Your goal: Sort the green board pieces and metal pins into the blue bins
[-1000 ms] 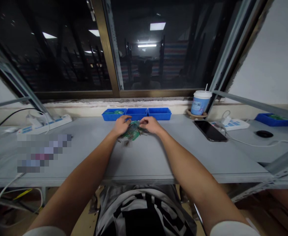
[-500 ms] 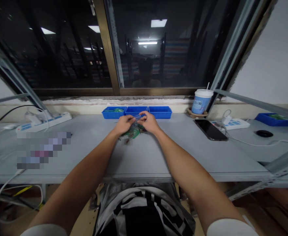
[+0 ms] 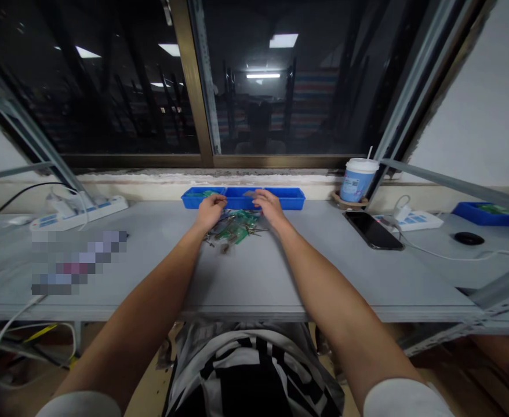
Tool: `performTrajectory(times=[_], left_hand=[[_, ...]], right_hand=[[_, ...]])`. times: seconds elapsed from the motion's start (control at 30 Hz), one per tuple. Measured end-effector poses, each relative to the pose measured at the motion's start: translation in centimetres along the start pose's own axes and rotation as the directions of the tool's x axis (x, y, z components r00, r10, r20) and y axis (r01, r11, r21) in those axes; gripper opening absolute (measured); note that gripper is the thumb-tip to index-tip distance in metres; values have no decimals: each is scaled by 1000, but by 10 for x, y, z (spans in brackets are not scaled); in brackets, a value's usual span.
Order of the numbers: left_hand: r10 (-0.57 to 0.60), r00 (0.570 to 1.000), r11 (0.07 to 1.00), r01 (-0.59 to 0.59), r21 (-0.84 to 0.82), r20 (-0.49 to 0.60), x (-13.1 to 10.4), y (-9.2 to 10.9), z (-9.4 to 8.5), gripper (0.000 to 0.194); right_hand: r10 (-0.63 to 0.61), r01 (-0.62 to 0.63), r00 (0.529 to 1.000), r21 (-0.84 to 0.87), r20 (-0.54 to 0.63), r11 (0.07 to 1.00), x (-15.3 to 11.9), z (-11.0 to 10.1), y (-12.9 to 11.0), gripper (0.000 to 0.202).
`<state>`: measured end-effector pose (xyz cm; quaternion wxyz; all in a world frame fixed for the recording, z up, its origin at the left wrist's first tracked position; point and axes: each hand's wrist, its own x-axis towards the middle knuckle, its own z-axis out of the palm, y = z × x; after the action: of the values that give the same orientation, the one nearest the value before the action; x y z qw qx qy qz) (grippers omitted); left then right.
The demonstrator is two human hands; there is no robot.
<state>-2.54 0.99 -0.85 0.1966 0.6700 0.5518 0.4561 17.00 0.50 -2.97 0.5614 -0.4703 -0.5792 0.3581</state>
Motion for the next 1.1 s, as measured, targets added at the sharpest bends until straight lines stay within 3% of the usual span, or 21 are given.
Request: performTrajectory(times=[0.1, 0.23, 0.33, 0.4, 0.57, 0.63, 0.73, 0.83, 1.1], left_hand=[[-12, 1000, 999, 11, 42, 22, -3, 2, 0, 28], [-8, 996, 988, -6, 156, 90, -5, 2, -1, 27], [39, 979, 956, -94, 278, 199, -6, -1, -2, 26], [48, 953, 940, -145, 309, 299, -5, -4, -4, 28], [46, 889, 957, -171, 236, 456, 0, -9, -10, 34], [53, 882, 961, -172, 216, 468, 0, -10, -11, 30], [60, 877, 966, -172, 195, 477, 0, -11, -10, 27], [66, 884, 966, -172, 191, 462, -2, -12, -8, 27], [19, 939, 986, -75, 150, 344, 1, -16, -7, 26]], right_hand=[[68, -70, 993, 18, 101, 997, 0, -2, -3, 66], [69, -63, 995, -79, 71, 995, -2, -7, 2, 49], [-33, 57, 994, -239, 103, 969, -3, -10, 8, 31], [-86, 154, 977, -372, 192, 915, -5, -10, 10, 23], [-140, 355, 900, -509, 412, 784, -15, 1, 0, 26], [-154, 419, 881, -587, 447, 693, -19, 9, -3, 39], [-84, 419, 880, -680, 468, 602, -25, 19, -4, 54], [-46, 418, 873, -697, 485, 582, -28, 25, -3, 58], [-119, 484, 850, -671, 513, 562, -28, 27, -3, 69]])
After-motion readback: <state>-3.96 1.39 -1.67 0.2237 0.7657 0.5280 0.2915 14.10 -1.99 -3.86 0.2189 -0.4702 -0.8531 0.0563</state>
